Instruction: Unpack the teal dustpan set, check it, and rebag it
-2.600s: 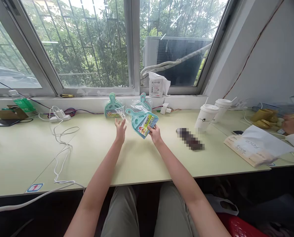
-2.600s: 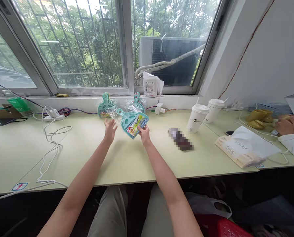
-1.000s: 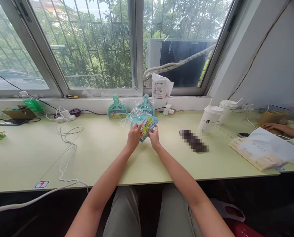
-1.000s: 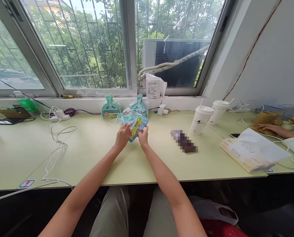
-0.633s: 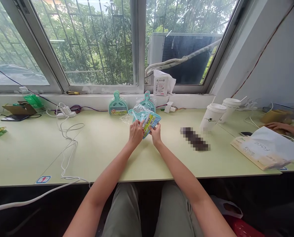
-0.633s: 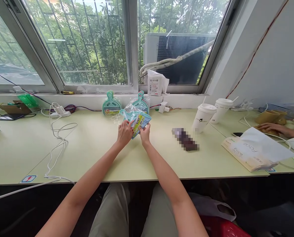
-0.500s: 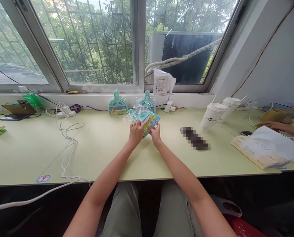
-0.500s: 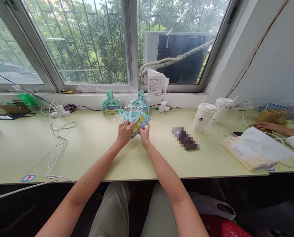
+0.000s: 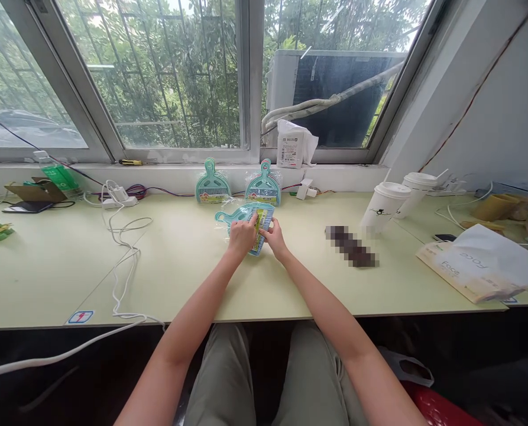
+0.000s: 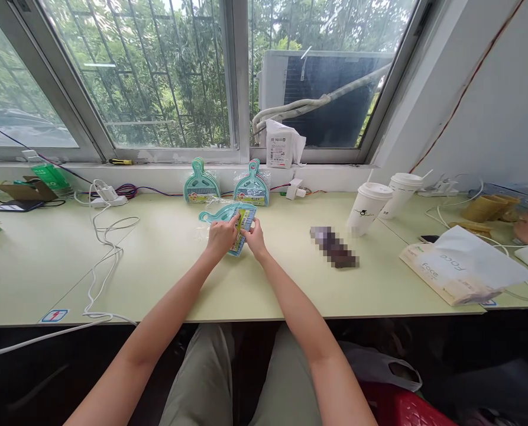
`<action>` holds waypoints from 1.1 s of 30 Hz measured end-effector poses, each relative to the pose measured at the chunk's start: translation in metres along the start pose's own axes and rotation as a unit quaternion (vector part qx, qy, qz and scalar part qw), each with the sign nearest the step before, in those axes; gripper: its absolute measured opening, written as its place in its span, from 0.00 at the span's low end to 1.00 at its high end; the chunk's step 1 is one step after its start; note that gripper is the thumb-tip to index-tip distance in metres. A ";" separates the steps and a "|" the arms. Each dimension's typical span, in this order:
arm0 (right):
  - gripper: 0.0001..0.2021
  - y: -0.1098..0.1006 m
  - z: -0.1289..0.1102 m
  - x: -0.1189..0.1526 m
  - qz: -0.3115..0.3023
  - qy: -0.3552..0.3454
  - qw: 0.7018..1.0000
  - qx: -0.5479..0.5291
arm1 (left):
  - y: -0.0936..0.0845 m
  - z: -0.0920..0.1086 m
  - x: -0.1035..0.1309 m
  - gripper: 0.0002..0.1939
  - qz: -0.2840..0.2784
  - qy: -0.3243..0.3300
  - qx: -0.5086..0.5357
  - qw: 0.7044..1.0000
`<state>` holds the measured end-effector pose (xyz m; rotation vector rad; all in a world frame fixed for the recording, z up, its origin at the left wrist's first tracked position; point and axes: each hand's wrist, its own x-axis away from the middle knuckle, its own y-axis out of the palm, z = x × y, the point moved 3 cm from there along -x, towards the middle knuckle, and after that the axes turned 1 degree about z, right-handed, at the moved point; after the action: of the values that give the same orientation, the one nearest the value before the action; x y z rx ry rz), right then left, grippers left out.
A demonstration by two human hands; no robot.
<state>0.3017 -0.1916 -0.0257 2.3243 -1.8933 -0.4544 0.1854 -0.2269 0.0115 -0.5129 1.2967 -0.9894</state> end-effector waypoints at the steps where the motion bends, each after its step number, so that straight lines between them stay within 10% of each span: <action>1: 0.27 0.000 0.000 0.000 -0.004 0.002 1.000 0.008 | 0.000 -0.001 0.000 0.25 0.000 -0.004 -0.008 1.000; 17: 0.22 -0.002 -0.005 0.001 0.012 -0.018 0.999 -0.030 | -0.006 0.006 0.002 0.24 0.032 0.016 0.077 0.996; 25: 0.16 -0.019 -0.019 -0.004 0.086 -0.043 0.984 -0.149 | -0.025 -0.006 0.004 0.39 0.274 -0.151 0.261 0.914; 27: 0.16 -0.020 -0.020 -0.005 0.091 -0.042 0.983 -0.156 | -0.015 -0.013 -0.001 0.46 0.236 -0.222 0.400 0.857; 33: 0.16 -0.023 -0.021 -0.007 0.101 -0.051 0.982 -0.150 | 0.021 0.008 -0.003 0.31 -0.104 -0.238 0.686 0.679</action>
<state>0.3284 -0.1824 -0.0110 1.9308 -1.9235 -0.7861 0.1994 -0.2154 -0.0014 0.2974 -0.2025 -1.5733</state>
